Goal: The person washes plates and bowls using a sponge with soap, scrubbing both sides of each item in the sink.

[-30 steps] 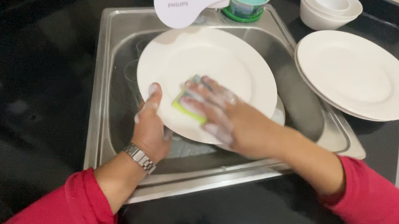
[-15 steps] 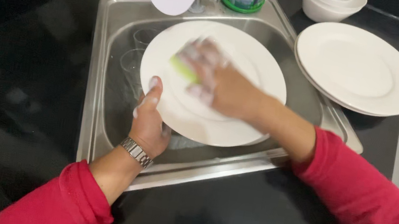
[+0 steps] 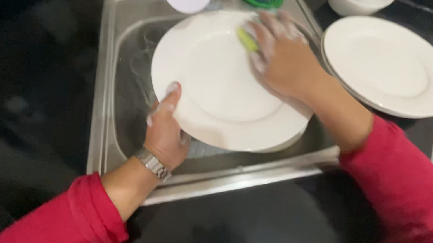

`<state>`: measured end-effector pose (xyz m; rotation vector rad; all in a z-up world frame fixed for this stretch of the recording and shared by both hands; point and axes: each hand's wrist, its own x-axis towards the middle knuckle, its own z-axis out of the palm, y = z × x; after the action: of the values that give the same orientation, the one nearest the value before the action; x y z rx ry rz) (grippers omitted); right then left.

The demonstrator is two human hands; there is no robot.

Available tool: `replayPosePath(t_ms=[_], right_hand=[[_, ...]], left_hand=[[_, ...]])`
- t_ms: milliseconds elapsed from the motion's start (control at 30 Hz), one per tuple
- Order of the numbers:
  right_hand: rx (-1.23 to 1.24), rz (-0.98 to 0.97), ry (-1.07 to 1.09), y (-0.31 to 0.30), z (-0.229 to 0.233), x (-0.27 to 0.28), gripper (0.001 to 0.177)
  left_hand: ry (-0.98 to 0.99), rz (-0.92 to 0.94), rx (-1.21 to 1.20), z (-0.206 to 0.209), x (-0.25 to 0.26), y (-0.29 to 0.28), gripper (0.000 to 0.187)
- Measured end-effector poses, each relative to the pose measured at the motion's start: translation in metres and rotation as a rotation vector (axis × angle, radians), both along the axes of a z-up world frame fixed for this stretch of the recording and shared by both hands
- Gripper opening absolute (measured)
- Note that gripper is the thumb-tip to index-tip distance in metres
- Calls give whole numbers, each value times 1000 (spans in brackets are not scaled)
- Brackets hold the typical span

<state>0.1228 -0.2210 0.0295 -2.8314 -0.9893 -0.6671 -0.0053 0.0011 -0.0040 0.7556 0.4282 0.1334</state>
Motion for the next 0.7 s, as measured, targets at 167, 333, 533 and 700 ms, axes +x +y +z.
replayPosePath(t_ms=[167, 333, 533, 700], right_hand=[[-4, 475, 90, 53, 4, -56, 55], [-47, 590, 238, 5, 36, -122, 53], [-169, 282, -131, -26, 11, -33, 57], [67, 562, 26, 62, -16, -12, 61]], left_hand=[[30, -36, -51, -1, 0, 4, 42], [-41, -46, -21, 17, -9, 6, 52], [121, -64, -70, 15, -10, 0, 54], [44, -84, -46, 11, -5, 2, 54]])
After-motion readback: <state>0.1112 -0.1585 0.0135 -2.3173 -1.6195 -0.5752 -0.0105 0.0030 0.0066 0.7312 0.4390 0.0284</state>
